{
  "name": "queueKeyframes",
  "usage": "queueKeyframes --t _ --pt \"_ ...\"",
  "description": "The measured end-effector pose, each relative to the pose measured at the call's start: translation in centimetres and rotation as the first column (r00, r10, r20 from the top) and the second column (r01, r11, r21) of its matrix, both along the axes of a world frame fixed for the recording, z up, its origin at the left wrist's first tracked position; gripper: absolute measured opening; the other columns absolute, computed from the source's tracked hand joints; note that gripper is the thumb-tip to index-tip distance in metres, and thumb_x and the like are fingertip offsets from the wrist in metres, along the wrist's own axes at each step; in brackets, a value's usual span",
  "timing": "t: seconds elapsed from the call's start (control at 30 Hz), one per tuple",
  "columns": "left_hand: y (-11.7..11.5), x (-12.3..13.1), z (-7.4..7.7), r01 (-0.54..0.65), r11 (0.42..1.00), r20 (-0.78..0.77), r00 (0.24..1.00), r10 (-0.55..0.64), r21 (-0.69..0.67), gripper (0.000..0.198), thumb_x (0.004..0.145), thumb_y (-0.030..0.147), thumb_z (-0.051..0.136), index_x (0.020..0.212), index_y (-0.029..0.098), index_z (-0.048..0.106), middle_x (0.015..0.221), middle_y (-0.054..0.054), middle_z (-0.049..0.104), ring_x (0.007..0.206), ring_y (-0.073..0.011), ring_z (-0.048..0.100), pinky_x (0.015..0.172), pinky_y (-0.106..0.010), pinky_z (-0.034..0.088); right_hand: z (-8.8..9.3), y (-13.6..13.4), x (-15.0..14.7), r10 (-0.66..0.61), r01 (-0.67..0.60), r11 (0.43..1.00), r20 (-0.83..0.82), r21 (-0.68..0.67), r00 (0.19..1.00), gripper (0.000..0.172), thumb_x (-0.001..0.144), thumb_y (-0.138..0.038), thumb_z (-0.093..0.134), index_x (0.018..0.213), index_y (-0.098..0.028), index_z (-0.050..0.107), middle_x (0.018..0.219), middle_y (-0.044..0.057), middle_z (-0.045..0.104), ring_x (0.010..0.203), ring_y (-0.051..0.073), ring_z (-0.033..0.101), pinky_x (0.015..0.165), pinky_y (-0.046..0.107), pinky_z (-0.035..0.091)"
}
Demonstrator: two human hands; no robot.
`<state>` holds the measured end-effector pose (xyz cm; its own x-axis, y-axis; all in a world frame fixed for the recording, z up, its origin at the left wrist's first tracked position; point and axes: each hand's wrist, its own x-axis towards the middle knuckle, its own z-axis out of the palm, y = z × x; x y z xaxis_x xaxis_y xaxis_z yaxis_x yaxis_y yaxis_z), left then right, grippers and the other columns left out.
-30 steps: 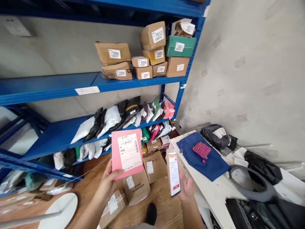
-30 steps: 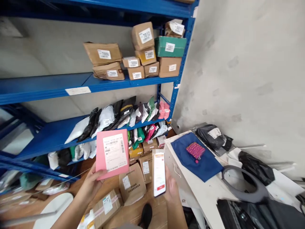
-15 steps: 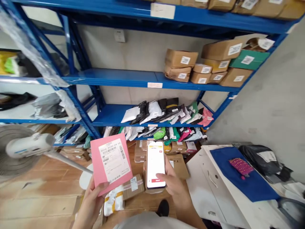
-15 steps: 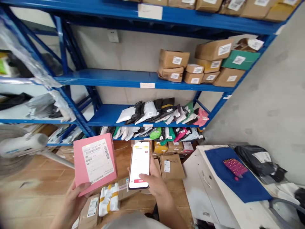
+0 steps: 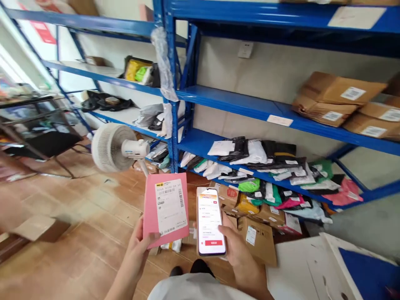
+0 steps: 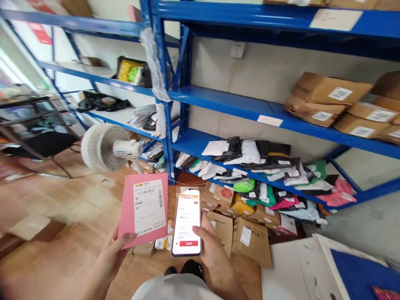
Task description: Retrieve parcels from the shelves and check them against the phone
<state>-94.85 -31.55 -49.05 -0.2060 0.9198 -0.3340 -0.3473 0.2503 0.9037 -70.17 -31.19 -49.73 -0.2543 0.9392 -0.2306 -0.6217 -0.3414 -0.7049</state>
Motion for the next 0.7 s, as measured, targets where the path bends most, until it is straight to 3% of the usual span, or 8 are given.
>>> queueKeyframes --t 0.13,0.33,0.5,0.7 --pt "-1.7 -1.0 0.2 -0.066 0.998 0.051 0.997 0.065 0.023 0.078 0.056 0.031 0.079 0.131 0.025 0.056 0.116 -0.008 0.073 0.109 -0.0352 0.065 0.083 -0.038 0.052 -0.2 -0.2 0.1 0.138 -0.140 0.990 -0.125 -0.008 0.983 0.078 0.070 -0.056 0.074 0.138 -0.026 0.050 0.127 0.012 0.069 0.115 0.036 0.065 0.100 0.054 0.049" --pt "-3.5 -0.6 1.2 -0.141 0.989 0.095 0.986 0.136 0.045 0.074 0.055 0.027 0.077 0.127 0.025 0.060 0.116 -0.007 0.073 0.109 -0.0347 0.064 0.086 -0.038 0.051 2.2 -0.4 0.8 0.402 -0.391 0.911 -0.070 0.134 0.913 0.102 0.064 -0.049 0.082 0.151 -0.034 0.031 0.139 0.013 0.060 0.128 0.039 0.057 0.104 0.058 0.046" --pt "-4.1 0.6 2.0 -0.165 0.985 0.103 0.982 0.159 0.049 0.081 0.056 0.030 0.077 0.134 0.027 0.057 0.114 -0.008 0.073 0.108 -0.0351 0.065 0.084 -0.040 0.052 4.1 0.2 1.0 0.442 -0.438 0.891 -0.003 0.122 0.897 0.106 0.067 -0.039 0.085 0.153 -0.038 0.023 0.142 0.012 0.058 0.124 0.037 0.060 0.106 0.060 0.043" --pt "-3.9 1.8 2.1 -0.167 0.985 0.112 0.980 0.161 0.038 0.083 0.057 0.030 0.077 0.137 0.026 0.055 0.118 -0.009 0.072 0.112 -0.0378 0.063 0.086 -0.042 0.052 4.1 1.0 1.2 0.406 -0.407 0.904 0.029 0.130 0.913 0.113 0.067 -0.034 0.086 0.154 -0.036 0.014 0.141 0.012 0.058 0.131 0.034 0.054 0.108 0.055 0.042"
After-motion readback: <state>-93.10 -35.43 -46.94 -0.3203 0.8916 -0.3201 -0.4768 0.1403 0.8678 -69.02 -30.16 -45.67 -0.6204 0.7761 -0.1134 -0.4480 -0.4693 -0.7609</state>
